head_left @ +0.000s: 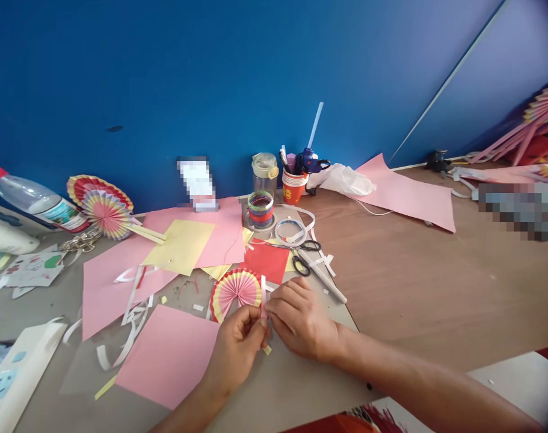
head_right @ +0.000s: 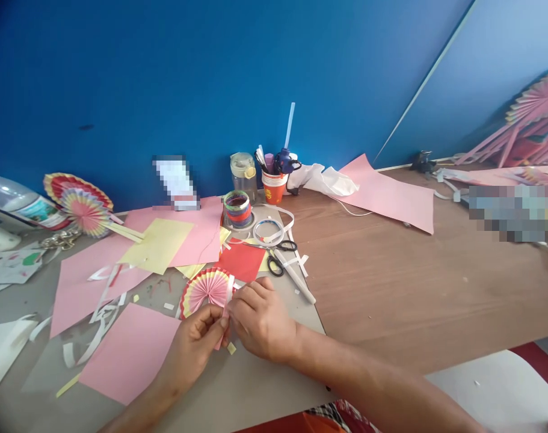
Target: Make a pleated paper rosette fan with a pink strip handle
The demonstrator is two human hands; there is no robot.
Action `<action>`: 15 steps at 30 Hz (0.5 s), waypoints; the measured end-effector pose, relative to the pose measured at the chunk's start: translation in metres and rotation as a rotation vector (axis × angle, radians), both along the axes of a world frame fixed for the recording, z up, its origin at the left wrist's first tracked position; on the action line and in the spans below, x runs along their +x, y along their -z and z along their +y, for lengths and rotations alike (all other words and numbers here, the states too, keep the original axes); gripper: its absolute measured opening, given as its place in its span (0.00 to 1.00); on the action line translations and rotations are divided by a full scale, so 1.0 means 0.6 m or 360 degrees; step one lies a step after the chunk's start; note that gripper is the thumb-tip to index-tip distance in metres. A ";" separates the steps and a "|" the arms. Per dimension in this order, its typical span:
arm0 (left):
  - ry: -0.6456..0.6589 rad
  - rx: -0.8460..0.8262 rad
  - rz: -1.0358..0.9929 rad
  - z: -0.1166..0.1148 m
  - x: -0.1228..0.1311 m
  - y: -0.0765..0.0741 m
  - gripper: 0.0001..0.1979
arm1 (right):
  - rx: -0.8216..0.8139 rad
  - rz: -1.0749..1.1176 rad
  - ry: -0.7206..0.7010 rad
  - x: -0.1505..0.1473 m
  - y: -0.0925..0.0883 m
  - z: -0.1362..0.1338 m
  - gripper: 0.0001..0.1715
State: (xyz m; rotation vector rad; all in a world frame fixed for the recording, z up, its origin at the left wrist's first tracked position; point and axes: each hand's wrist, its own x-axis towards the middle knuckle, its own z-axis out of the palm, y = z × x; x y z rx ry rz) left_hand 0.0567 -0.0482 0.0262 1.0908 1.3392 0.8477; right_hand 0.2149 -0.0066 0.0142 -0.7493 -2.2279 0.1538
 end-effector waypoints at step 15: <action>0.0152 0.0408 0.0619 -0.006 -0.005 0.010 0.09 | -0.0258 -0.0032 -0.0010 -0.006 0.006 0.001 0.09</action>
